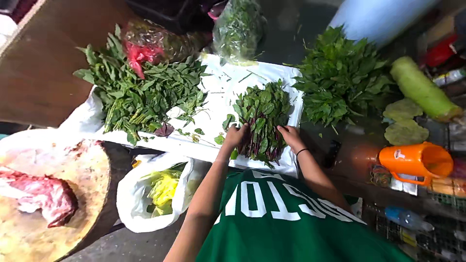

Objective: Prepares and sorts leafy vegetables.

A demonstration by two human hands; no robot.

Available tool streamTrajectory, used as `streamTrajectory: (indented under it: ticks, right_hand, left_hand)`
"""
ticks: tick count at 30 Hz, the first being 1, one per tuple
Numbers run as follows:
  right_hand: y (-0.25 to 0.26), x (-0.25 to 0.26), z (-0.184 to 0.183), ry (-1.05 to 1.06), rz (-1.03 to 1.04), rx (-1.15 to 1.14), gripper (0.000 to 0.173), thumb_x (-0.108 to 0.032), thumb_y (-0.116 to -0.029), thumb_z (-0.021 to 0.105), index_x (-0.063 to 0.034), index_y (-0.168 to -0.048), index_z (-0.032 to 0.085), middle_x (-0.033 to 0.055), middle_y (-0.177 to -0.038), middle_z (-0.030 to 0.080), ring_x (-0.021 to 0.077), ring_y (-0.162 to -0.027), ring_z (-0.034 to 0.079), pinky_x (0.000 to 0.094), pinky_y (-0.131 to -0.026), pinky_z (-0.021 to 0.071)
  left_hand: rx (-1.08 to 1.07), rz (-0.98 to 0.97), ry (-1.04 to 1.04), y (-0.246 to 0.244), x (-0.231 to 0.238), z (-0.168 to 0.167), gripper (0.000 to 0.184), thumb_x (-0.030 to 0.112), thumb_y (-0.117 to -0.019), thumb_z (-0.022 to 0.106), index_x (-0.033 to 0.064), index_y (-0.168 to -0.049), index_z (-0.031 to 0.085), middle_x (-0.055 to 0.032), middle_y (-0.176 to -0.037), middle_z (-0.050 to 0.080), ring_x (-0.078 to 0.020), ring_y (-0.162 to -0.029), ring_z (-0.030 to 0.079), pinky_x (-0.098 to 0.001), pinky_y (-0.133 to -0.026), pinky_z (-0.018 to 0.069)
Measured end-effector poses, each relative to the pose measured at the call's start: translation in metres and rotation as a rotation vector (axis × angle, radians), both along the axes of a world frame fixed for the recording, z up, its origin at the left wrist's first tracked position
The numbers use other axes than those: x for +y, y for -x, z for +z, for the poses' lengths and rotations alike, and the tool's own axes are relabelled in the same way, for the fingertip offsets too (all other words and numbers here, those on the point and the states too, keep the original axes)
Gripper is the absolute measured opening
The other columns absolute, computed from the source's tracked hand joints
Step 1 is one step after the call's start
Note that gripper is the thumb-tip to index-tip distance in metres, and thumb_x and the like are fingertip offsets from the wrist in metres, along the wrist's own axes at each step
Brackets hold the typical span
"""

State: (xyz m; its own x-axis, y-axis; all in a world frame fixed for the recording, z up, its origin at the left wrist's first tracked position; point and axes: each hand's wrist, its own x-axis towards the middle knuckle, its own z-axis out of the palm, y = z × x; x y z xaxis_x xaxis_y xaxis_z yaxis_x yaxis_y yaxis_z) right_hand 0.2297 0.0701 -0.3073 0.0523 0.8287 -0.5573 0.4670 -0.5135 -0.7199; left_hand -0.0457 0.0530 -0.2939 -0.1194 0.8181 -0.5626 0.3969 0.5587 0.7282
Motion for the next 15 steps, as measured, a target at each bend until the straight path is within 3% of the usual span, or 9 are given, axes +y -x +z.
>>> streamTrajectory:
  ticks: [2,4,8,11,15]
  right_hand:
    - [0.003,0.006,-0.005,0.025,-0.029,0.011,0.066,-0.061,-0.0974,0.059,-0.0077,-0.136,0.063,0.021,-0.136,0.062,0.0372,-0.124,0.059,0.0619,-0.099,0.0495]
    - [0.004,0.006,-0.004,0.078,-0.109,0.065,0.072,-0.065,-0.0955,0.058,-0.0096,-0.14,0.059,0.0199,-0.14,0.059,0.0372,-0.127,0.058,0.0627,-0.098,0.0499]
    - [0.003,0.006,-0.012,0.196,-0.206,0.192,0.091,-0.078,-0.0877,0.057,-0.0138,-0.151,0.047,0.0169,-0.155,0.046,0.0359,-0.14,0.047,0.0647,-0.107,0.0444]
    - [0.012,0.008,0.0,0.183,-0.158,0.177,0.088,-0.078,-0.0894,0.054,-0.0124,-0.148,0.053,0.0178,-0.154,0.048,0.0365,-0.14,0.047,0.0653,-0.107,0.043]
    - [0.022,0.004,0.018,0.18,-0.161,0.18,0.086,-0.076,-0.0918,0.053,-0.0131,-0.151,0.05,0.0174,-0.154,0.048,0.0352,-0.141,0.046,0.063,-0.111,0.0403]
  left_hand:
    - [-0.007,-0.002,0.016,-0.005,-0.003,0.012,0.075,0.061,-0.1003,0.051,0.0013,-0.145,0.051,-0.0282,-0.131,0.062,-0.0433,-0.121,0.061,-0.064,-0.1,0.0484]
    - [-0.027,-0.005,0.027,-0.007,0.004,0.003,0.075,0.064,-0.0996,0.05,0.0024,-0.141,0.055,-0.0281,-0.13,0.062,-0.0436,-0.122,0.06,-0.065,-0.101,0.0476]
    - [-0.071,-0.01,-0.035,-0.012,0.012,-0.02,0.071,0.067,-0.0982,0.051,0.002,-0.125,0.064,-0.0234,-0.111,0.069,-0.038,-0.105,0.068,-0.0625,-0.091,0.0534]
    - [-0.168,-0.003,-0.07,-0.007,0.012,-0.029,0.069,0.069,-0.0963,0.053,0.0058,-0.123,0.066,-0.0181,-0.105,0.072,-0.0311,-0.097,0.071,-0.0572,-0.088,0.0566]
    - [-0.287,0.01,-0.014,-0.007,0.017,-0.033,0.066,0.063,-0.0973,0.058,0.0034,-0.126,0.064,-0.0166,-0.105,0.072,-0.0271,-0.096,0.071,-0.0514,-0.088,0.0585]
